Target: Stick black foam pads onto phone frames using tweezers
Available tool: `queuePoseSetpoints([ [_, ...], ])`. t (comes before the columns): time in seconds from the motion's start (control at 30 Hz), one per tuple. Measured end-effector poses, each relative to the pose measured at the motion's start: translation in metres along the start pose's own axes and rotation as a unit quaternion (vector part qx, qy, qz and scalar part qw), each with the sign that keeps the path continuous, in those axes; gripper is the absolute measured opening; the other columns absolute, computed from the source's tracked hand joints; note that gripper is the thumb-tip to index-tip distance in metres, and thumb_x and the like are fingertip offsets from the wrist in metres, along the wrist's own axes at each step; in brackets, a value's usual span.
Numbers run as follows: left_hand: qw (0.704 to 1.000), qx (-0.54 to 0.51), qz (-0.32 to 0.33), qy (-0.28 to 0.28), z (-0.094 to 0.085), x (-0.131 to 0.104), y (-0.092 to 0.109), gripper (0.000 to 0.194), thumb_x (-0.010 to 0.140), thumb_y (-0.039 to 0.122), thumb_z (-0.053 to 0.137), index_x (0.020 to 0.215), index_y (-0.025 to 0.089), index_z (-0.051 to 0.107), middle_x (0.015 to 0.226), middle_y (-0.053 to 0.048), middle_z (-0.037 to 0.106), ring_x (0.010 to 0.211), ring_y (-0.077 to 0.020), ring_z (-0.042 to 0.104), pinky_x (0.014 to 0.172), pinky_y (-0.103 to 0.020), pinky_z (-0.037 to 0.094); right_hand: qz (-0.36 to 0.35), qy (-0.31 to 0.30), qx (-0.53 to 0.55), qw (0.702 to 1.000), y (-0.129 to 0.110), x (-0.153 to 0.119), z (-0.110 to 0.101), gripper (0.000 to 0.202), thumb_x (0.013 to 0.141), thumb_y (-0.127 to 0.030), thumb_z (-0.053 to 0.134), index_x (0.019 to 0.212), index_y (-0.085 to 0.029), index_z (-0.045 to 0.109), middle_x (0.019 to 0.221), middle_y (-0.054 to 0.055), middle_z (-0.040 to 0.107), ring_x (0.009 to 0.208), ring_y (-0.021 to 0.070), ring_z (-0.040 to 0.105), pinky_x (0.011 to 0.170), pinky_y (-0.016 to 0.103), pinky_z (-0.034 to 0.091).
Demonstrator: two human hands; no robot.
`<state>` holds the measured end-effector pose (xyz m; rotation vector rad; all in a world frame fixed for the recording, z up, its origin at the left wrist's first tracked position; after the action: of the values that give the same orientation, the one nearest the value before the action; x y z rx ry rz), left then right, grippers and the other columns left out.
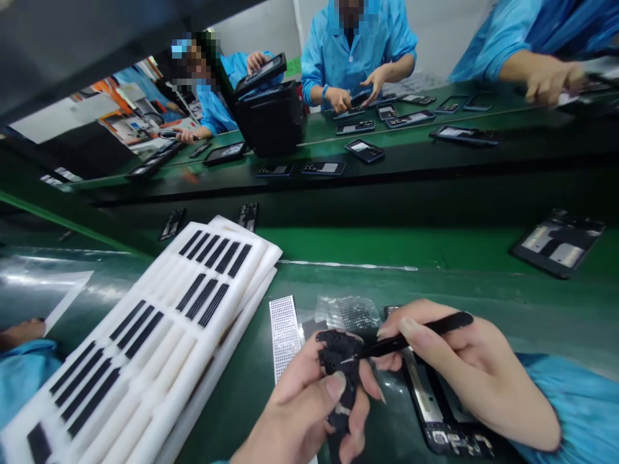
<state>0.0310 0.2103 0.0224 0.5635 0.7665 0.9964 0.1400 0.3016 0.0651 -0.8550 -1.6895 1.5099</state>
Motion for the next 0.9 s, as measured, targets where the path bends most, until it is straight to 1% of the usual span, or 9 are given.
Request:
queuePoseSetpoints([
  [0.23, 1.000, -0.013, 0.014, -0.015, 0.008, -0.007, 0.001, 0.027, 0.102, 0.029, 0.045, 0.110, 0.010, 0.061, 0.074, -0.004, 0.053, 0.058, -0.0095, 0.049, 0.060, -0.026, 0.038, -0.038, 0.016, -0.022, 0.999, -0.007, -0.001, 0.000, 0.034, 0.096, -0.049, 0.058, 0.080, -0.025, 0.077, 0.075, 0.006, 0.074, 0.061, 0.0190, 0.073, 0.055, 0.023, 0.063],
  [0.5, 0.999, 0.001, 0.042, 0.021, 0.005, -0.009, -0.001, 0.025, 0.102, 0.029, 0.045, 0.109, 0.011, 0.060, 0.072, -0.003, 0.055, 0.058, -0.0102, 0.048, 0.058, -0.026, 0.037, -0.127, 0.011, -0.108, 0.986, -0.020, -0.015, 0.001, 0.022, 0.100, -0.034, 0.055, 0.090, -0.031, 0.074, 0.084, 0.002, 0.077, 0.071, 0.0184, 0.075, 0.061, 0.022, 0.062],
  [0.63, 0.997, -0.019, 0.066, 0.040, 0.008, -0.007, 0.004, 0.026, 0.096, 0.022, 0.051, 0.120, 0.013, 0.059, 0.087, -0.007, 0.063, 0.062, -0.0102, 0.050, 0.055, -0.024, 0.035, -0.140, 0.003, -0.112, 0.984, -0.023, -0.021, 0.007, 0.018, 0.099, -0.034, 0.056, 0.095, -0.032, 0.074, 0.083, 0.002, 0.078, 0.070, 0.0200, 0.075, 0.060, 0.024, 0.063],
  [0.7, 0.997, -0.015, 0.064, 0.050, 0.006, -0.011, 0.005, 0.030, 0.095, 0.022, 0.050, 0.123, 0.014, 0.058, 0.094, -0.009, 0.064, 0.062, -0.0092, 0.048, 0.055, -0.024, 0.035, -0.107, 0.001, -0.073, 0.992, -0.015, -0.011, -0.001, 0.021, 0.099, -0.038, 0.057, 0.091, -0.030, 0.075, 0.081, 0.003, 0.077, 0.069, 0.0204, 0.075, 0.061, 0.027, 0.063],
  [0.77, 0.990, 0.067, 0.064, 0.108, -0.010, -0.027, 0.007, 0.030, 0.099, 0.026, 0.047, 0.126, 0.016, 0.054, 0.098, -0.008, 0.064, 0.064, -0.0100, 0.049, 0.059, -0.025, 0.040, -0.057, 0.052, 0.016, 0.997, 0.001, 0.009, -0.030, 0.027, 0.098, -0.045, 0.059, 0.087, -0.026, 0.075, 0.079, 0.006, 0.076, 0.069, 0.0210, 0.074, 0.066, 0.031, 0.063],
  [0.8, 0.975, 0.142, 0.064, 0.156, -0.025, -0.040, 0.009, 0.033, 0.100, 0.030, 0.046, 0.131, 0.019, 0.051, 0.104, -0.009, 0.064, 0.069, -0.0116, 0.052, 0.064, -0.027, 0.045, -0.035, 0.101, 0.069, 0.992, 0.011, 0.019, -0.049, 0.031, 0.097, -0.049, 0.059, 0.086, -0.024, 0.074, 0.078, 0.008, 0.075, 0.069, 0.0210, 0.074, 0.069, 0.032, 0.063],
  [0.83, 0.946, 0.232, 0.064, 0.217, -0.042, -0.057, 0.012, 0.037, 0.102, 0.034, 0.045, 0.137, 0.021, 0.045, 0.110, -0.010, 0.063, 0.077, -0.0138, 0.056, 0.073, -0.029, 0.049, -0.007, 0.145, 0.106, 0.984, 0.025, 0.029, -0.065, 0.029, 0.094, -0.048, 0.064, 0.085, -0.022, 0.073, 0.077, 0.009, 0.075, 0.072, 0.0212, 0.074, 0.071, 0.032, 0.062],
  [0.87, 0.903, 0.326, 0.057, 0.274, -0.059, -0.077, 0.014, 0.044, 0.102, 0.036, 0.045, 0.144, 0.025, 0.037, 0.117, -0.010, 0.062, 0.087, -0.0165, 0.060, 0.083, -0.032, 0.051, 0.021, 0.189, 0.110, 0.976, 0.039, 0.035, -0.076, 0.028, 0.093, -0.046, 0.067, 0.083, -0.021, 0.073, 0.075, 0.009, 0.075, 0.073, 0.0200, 0.074, 0.072, 0.029, 0.061],
  [0.9, 0.854, 0.404, 0.053, 0.325, -0.074, -0.099, 0.016, 0.051, 0.102, 0.037, 0.045, 0.149, 0.026, 0.029, 0.122, -0.011, 0.062, 0.098, -0.0196, 0.062, 0.091, -0.035, 0.051, 0.053, 0.189, 0.093, 0.976, 0.052, 0.040, -0.075, 0.030, 0.092, -0.048, 0.068, 0.081, -0.020, 0.072, 0.074, 0.010, 0.074, 0.073, 0.0191, 0.074, 0.071, 0.027, 0.060],
])
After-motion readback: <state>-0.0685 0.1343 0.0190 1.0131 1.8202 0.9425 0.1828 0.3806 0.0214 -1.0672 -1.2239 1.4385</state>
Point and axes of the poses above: each hand's wrist, its own x-axis towards the middle knuckle, its own z-axis out of the palm, y = z × x, the point moved 10 cm from there along x, towards the middle knuckle
